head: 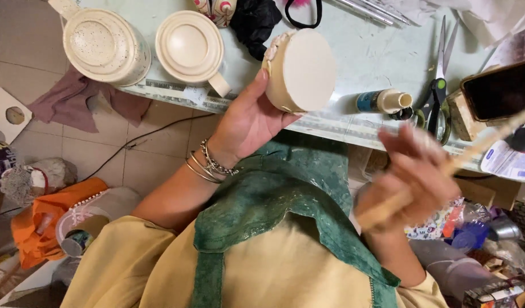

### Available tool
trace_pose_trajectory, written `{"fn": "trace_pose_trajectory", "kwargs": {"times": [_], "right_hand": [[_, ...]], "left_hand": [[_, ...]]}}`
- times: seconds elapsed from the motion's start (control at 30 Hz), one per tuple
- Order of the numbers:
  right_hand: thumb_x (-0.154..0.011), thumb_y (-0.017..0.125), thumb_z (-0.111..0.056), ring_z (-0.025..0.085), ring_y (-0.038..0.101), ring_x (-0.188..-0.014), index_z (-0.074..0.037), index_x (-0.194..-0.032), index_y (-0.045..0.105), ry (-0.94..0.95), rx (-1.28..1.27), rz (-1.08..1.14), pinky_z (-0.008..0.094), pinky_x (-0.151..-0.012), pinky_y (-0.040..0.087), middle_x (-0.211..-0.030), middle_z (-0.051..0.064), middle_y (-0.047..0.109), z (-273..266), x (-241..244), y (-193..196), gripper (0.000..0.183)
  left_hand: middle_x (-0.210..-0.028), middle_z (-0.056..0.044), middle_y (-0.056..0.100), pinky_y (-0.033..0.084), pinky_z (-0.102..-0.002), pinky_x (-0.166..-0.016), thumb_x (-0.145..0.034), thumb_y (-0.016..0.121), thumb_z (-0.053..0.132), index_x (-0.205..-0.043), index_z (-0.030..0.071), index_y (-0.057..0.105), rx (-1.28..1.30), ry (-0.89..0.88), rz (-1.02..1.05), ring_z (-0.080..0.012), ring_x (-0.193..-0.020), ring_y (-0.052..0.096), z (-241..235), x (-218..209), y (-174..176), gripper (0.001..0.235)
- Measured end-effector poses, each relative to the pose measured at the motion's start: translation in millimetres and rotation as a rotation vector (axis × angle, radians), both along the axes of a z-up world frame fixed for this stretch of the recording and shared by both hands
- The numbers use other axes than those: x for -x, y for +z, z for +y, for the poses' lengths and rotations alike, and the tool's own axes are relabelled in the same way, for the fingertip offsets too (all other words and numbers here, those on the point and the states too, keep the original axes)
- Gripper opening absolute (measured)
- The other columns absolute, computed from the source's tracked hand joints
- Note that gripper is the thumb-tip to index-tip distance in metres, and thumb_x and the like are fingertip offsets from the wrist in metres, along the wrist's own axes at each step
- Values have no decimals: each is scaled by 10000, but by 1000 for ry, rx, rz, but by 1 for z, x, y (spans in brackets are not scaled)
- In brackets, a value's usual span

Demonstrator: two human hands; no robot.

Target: Painting and glazing a ceramic mug with decorative floral patterns using a paintbrush.

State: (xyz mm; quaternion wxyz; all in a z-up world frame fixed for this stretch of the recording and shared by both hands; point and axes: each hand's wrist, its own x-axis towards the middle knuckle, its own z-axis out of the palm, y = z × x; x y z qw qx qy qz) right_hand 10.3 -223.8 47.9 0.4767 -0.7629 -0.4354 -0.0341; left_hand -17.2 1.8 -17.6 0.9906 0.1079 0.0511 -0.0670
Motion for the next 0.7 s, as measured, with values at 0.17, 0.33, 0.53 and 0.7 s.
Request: {"fn": "trace_pose_trajectory", "kwargs": {"times": [0.17, 0.33, 0.53, 0.7], "right_hand": [[-773, 625, -535, 298, 267, -1415, -79, -1313, 357, -212, 9, -52, 570, -1250, 224, -1429, 30, 334, 73, 0, -7, 756], [-695, 786, -231, 294, 187, -1381, -69, -983, 234, -109, -114, 98, 570, -1152, 408, -1370, 223, 200, 94, -2, -1, 643], [-758, 773, -206, 252, 157, -1451, -37, -996, 229, -203, 10, -49, 625, -1163, 465, -1454, 184, 184, 83, -4, 6, 617], [-768, 723, -235, 184, 146, -1353, -11, -977, 243, -228, 0, -88, 587, -1117, 445, -1299, 152, 213, 92, -20, -1, 569]], "left_hand": [[-1299, -179, 426, 527, -358, -808, -810, 612, 360, -1354, 85, 333, 84, -11, 132, -297, -1133, 468, -1, 9, -4, 671], [-1162, -135, 585, 456, -371, -934, -882, 556, 431, -1264, 56, 466, 114, -107, 97, -239, -1047, 570, -11, 25, 1, 543], [-1062, -120, 549, 547, -266, -768, -914, 586, 217, -1261, 1, 402, -1719, 403, -286, -172, -838, 594, 19, 66, 38, 448], [-1153, -124, 484, 423, -351, -897, -832, 653, -43, -1119, 94, 563, -2440, 746, -260, -257, -1037, 453, 57, 54, 16, 330]]}}
